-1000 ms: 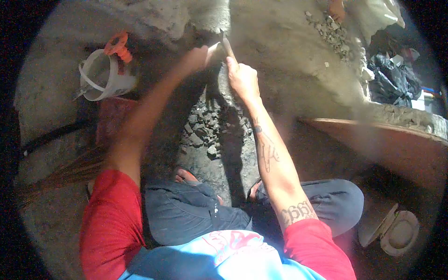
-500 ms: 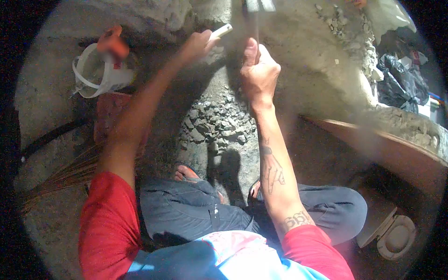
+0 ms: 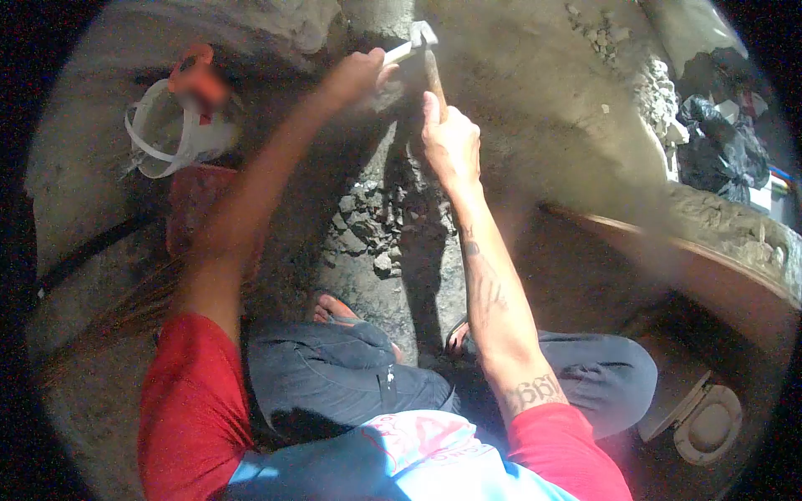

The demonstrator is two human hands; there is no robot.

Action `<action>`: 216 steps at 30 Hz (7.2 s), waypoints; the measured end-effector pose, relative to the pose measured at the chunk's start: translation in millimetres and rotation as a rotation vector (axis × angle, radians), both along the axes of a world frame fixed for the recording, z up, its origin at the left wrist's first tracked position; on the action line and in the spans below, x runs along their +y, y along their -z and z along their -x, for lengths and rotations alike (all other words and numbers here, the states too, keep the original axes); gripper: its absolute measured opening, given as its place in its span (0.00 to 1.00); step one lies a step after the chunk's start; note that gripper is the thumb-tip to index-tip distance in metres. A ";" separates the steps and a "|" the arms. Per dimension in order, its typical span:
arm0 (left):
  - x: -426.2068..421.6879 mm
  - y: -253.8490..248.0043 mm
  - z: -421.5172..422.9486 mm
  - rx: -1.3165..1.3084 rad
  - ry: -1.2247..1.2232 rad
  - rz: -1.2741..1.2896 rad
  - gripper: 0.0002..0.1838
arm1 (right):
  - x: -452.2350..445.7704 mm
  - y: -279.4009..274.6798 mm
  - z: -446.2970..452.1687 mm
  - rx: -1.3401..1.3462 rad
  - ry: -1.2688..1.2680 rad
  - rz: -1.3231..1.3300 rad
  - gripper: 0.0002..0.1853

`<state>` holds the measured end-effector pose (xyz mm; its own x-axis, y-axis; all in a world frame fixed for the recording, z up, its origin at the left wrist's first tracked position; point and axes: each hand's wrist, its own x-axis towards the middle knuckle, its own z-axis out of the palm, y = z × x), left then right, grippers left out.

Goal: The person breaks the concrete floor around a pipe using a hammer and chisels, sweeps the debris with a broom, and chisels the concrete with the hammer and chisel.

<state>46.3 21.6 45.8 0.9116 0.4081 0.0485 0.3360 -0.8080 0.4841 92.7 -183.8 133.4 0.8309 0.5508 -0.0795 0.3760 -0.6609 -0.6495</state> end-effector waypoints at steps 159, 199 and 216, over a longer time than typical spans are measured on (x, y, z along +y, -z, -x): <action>-64.2 7.6 -1.8 -0.124 -0.116 -0.026 0.14 | -24.0 36.7 33.2 0.333 0.211 -0.621 0.35; -86.1 30.1 -45.0 -0.712 -1.083 0.834 0.22 | 52.1 -123.6 -62.4 -0.405 -0.921 0.375 0.22; -116.3 29.7 -78.4 -0.636 -1.330 0.611 0.21 | 75.4 -84.8 -53.3 -0.549 -1.087 0.475 0.15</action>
<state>124.7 -94.7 16.0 -0.1973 0.9605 -0.1964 0.2376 0.2412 0.9409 146.0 -108.3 218.3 -0.0328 0.9688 -0.2455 0.9992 0.0260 -0.0307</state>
